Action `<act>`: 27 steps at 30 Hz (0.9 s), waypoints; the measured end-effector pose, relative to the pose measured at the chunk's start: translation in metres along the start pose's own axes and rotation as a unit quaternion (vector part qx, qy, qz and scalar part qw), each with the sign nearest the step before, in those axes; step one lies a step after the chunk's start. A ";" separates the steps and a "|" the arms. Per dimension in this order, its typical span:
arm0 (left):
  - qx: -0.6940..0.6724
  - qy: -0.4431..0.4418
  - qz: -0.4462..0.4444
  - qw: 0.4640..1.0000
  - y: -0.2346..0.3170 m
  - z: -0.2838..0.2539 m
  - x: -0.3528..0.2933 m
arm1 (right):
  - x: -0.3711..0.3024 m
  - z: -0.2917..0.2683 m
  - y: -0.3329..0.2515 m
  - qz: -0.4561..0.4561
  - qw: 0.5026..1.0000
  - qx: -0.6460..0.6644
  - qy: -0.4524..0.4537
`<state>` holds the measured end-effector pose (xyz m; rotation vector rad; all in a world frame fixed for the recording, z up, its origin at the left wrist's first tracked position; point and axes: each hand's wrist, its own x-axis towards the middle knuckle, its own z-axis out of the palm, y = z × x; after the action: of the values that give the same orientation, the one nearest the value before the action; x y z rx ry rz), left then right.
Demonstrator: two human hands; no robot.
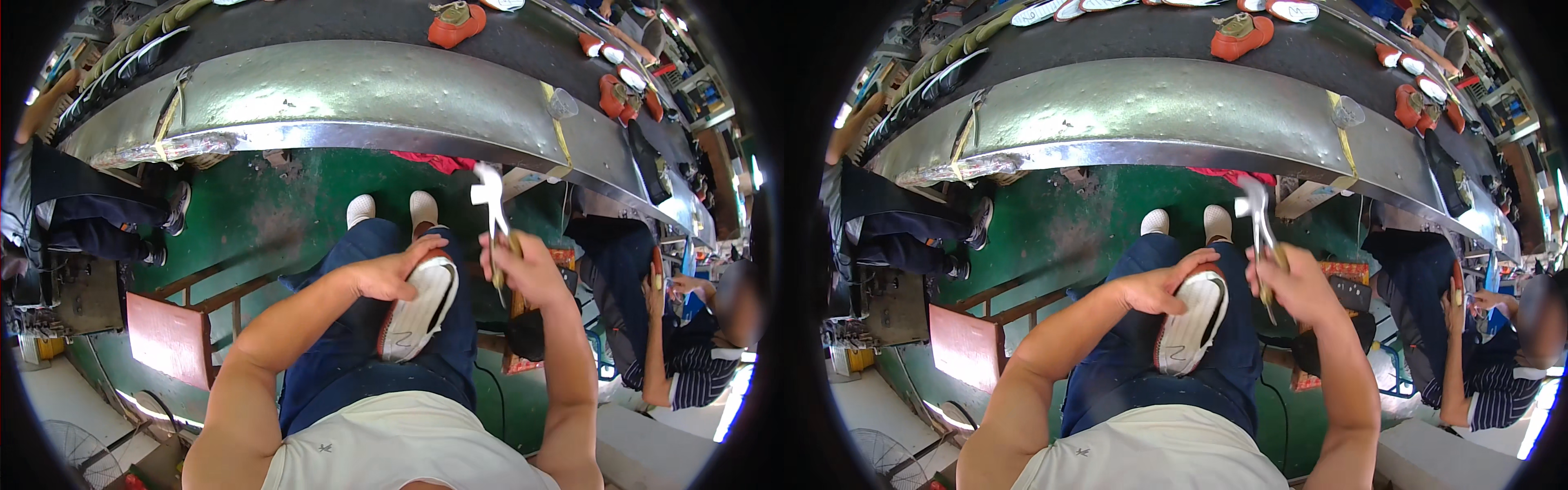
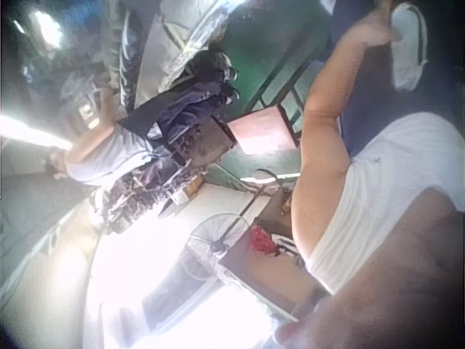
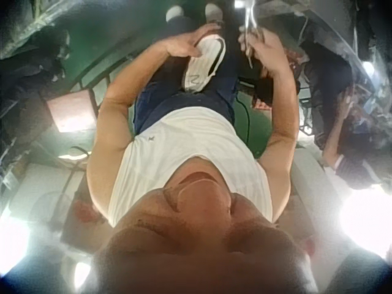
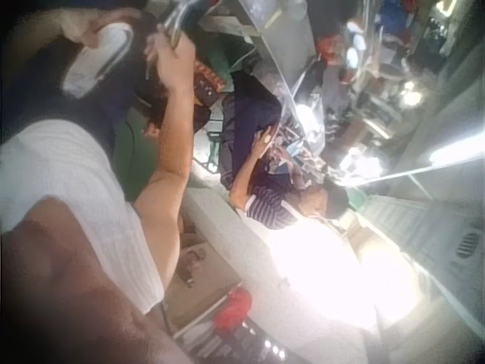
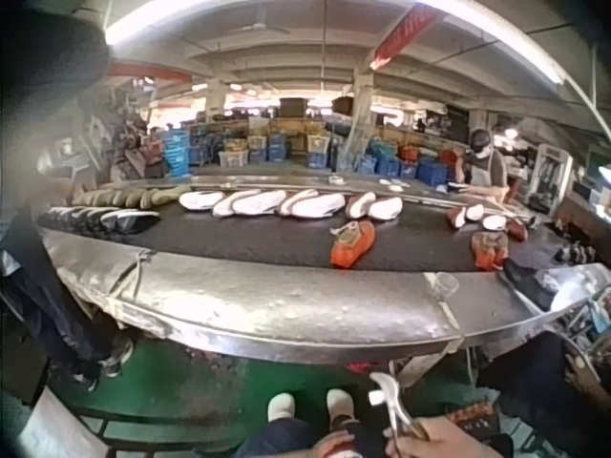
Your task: Manually lasting and shaping shoe uppers over lasts using a hand tool and conveyor belt system.
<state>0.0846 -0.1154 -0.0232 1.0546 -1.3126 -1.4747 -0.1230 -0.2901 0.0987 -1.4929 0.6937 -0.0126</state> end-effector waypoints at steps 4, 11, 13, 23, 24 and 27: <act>-0.199 0.019 -0.112 0.973 -0.011 -0.019 0.005 | -0.048 0.010 0.021 0.153 0.973 -0.142 -0.098; -0.041 0.096 -0.103 0.989 -0.019 0.004 0.010 | -0.045 0.036 0.066 -0.079 0.911 -0.404 0.024; -0.039 0.088 -0.112 0.989 -0.020 0.007 0.013 | -0.040 0.034 0.053 -0.050 0.895 -0.442 0.012; 0.078 -0.048 -0.090 0.992 0.001 -0.019 0.034 | 0.003 0.013 0.038 -0.072 0.959 -0.259 0.093; 0.073 -0.075 -0.128 0.986 0.002 -0.025 0.032 | -0.003 0.012 0.047 -0.039 0.955 -0.279 0.090; 0.023 -0.085 -0.165 0.982 0.003 -0.030 0.034 | -0.027 0.013 0.066 0.006 0.969 -0.242 0.051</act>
<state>0.1052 -0.1557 -0.0243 1.2451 -1.3409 -1.8214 -0.1655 -0.2593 0.0490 -1.9664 0.8271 0.0964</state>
